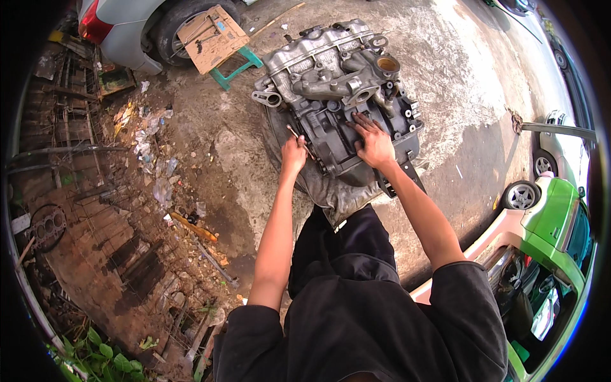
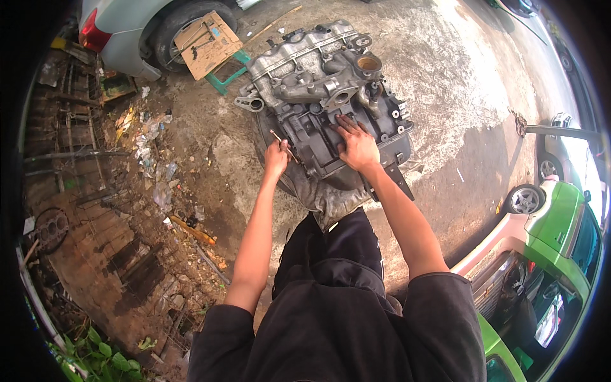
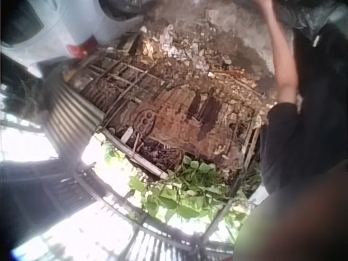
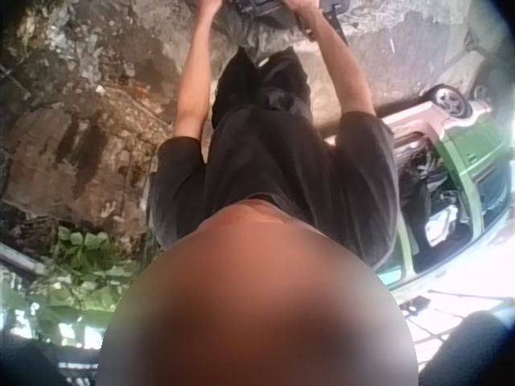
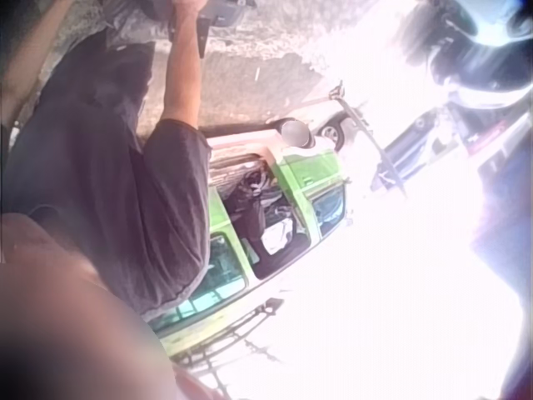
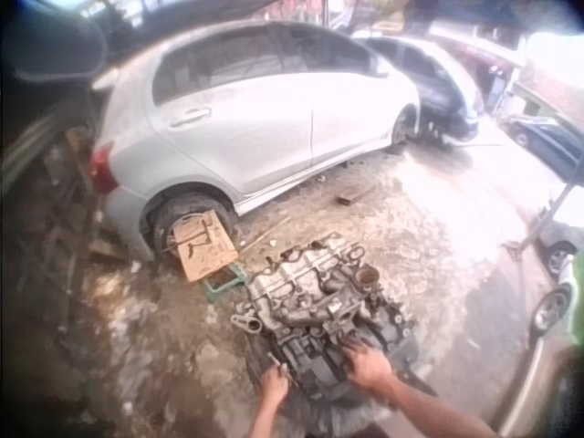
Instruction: The person uses a wrench to tighten bolts on a car engine block resting on a tire. They repeatedly turn the wrench on different bolts while stabilizing the engine with the other hand.
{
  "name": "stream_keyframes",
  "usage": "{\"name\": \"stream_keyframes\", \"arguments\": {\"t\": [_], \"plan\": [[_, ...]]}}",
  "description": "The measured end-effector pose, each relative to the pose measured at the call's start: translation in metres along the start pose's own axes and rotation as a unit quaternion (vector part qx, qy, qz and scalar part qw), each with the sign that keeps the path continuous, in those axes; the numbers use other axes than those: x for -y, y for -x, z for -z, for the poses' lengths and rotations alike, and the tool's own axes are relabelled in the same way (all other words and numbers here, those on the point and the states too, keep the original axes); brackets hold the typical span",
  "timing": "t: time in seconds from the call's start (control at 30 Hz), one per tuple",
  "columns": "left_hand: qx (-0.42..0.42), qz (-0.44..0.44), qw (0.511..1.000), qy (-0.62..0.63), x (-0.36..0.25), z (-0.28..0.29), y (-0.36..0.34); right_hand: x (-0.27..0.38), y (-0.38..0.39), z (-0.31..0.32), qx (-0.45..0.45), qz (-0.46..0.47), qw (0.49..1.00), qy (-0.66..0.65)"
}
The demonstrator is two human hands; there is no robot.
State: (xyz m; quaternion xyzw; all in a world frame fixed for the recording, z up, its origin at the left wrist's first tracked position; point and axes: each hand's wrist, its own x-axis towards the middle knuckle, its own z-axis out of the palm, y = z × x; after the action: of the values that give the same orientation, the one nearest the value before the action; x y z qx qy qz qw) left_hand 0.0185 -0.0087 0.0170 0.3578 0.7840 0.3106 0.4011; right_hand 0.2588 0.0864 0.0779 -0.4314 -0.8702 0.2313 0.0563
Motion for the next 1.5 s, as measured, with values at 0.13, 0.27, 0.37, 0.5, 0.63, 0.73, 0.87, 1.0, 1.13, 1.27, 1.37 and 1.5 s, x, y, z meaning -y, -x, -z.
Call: {"name": "stream_keyframes", "arguments": {"t": [0.13,0.27,0.37,0.5,0.63,0.73,0.87,1.0,1.13,1.27,1.37,1.5], "plan": [[0.011,0.031,0.999,0.009,0.004,-0.002,-0.008,-0.001,0.0,-0.002,0.004,-0.006,1.0,0.004],[0.02,0.076,0.997,0.004,0.009,-0.004,-0.014,-0.002,0.0,-0.003,0.001,-0.002,1.0,0.003],[0.017,0.085,0.996,0.0,0.011,-0.007,-0.017,-0.002,0.0,-0.003,-0.001,0.001,1.0,0.004],[0.01,0.072,0.997,-0.027,0.013,-0.011,-0.02,-0.001,0.0,-0.002,-0.001,0.002,1.0,-0.003],[0.001,0.046,0.997,-0.066,0.014,-0.012,-0.02,-0.001,0.001,-0.001,-0.002,0.004,1.0,-0.002],[0.004,0.035,0.997,-0.074,0.017,-0.011,-0.021,-0.001,0.0,-0.002,0.001,0.002,1.0,0.003],[0.014,0.034,0.997,-0.063,0.027,-0.013,-0.025,-0.001,0.0,-0.002,0.003,0.003,1.0,0.002],[-0.008,-0.02,0.997,-0.07,0.036,-0.016,-0.027,-0.001,0.0,-0.001,0.003,0.004,1.0,0.003],[-0.011,-0.021,0.997,-0.08,0.025,-0.014,-0.015,0.0,0.0,0.0,0.0,0.005,1.0,0.008],[-0.031,-0.056,0.994,-0.091,-0.005,-0.009,0.007,0.0,0.0,0.0,0.003,0.0,1.0,0.003],[-0.034,-0.054,0.995,-0.077,-0.026,-0.006,0.018,0.0,0.0,-0.001,0.001,0.001,1.0,0.005],[-0.014,0.009,0.999,-0.048,-0.032,-0.005,0.023,0.0,0.001,-0.001,0.004,-0.001,1.0,0.005]]}}
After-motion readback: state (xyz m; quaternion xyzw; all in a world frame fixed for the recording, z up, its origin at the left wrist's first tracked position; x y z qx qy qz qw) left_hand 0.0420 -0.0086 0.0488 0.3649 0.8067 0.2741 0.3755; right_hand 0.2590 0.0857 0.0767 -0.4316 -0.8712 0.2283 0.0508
